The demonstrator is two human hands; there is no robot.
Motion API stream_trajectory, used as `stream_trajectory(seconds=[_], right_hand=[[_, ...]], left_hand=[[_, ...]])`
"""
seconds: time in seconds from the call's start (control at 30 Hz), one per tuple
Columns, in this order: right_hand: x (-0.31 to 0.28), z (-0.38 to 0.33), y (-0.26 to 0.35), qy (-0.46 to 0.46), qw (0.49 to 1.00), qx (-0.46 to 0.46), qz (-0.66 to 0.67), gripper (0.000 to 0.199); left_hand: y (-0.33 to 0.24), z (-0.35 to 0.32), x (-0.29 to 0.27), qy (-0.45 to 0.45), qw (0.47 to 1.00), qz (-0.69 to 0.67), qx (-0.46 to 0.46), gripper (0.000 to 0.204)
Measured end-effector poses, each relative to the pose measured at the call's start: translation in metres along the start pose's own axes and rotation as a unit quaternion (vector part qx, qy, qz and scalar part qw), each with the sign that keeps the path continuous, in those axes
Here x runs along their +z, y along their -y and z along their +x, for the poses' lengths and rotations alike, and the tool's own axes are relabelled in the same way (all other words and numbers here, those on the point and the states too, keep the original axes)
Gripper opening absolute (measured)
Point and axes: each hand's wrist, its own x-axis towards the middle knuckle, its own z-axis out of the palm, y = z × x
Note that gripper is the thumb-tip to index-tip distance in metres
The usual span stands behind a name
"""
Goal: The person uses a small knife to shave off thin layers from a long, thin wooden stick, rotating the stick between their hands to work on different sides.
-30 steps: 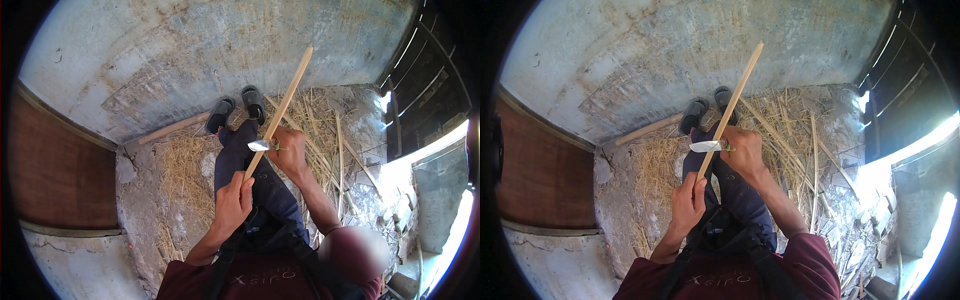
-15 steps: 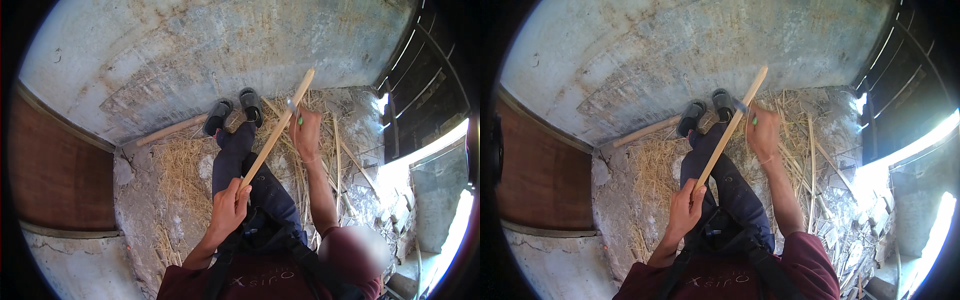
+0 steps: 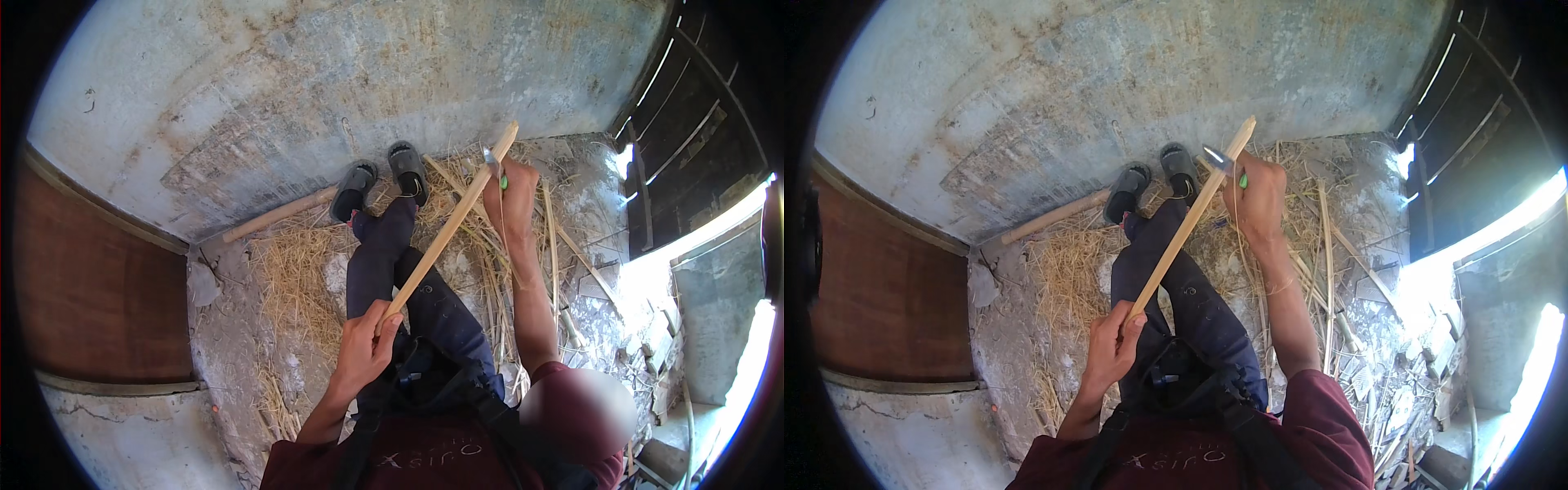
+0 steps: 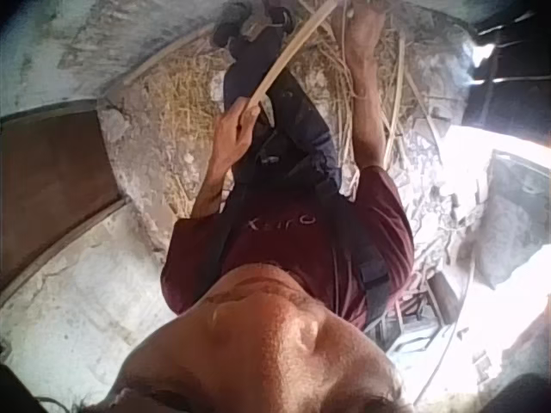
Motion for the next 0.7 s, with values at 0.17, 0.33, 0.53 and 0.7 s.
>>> stream_trajectory(seconds=[0.17, 0.33, 0.53, 0.7], right_hand=[[-0.004, 0.019, -0.013, -0.046, 0.997, -0.022, -0.059, 0.007], [-0.003, 0.033, -0.067, -0.061, 0.994, 0.077, -0.039, 0.017], [0.006, -0.038, -0.268, 0.185, 0.929, 0.318, -0.021, 0.029], [0.01, -0.21, -0.369, 0.408, 0.783, 0.306, -0.357, 0.031]], left_hand=[[-0.001, -0.001, -0.001, 0.002, 1.0, -0.002, 0.0, 0.016], [0.008, -0.005, -0.003, 0.017, 1.0, 0.012, -0.007, 0.016], [0.018, -0.006, -0.002, -0.025, 0.997, 0.035, -0.058, 0.017], [0.026, -0.003, -0.014, -0.069, 0.993, 0.077, -0.06, 0.017]])
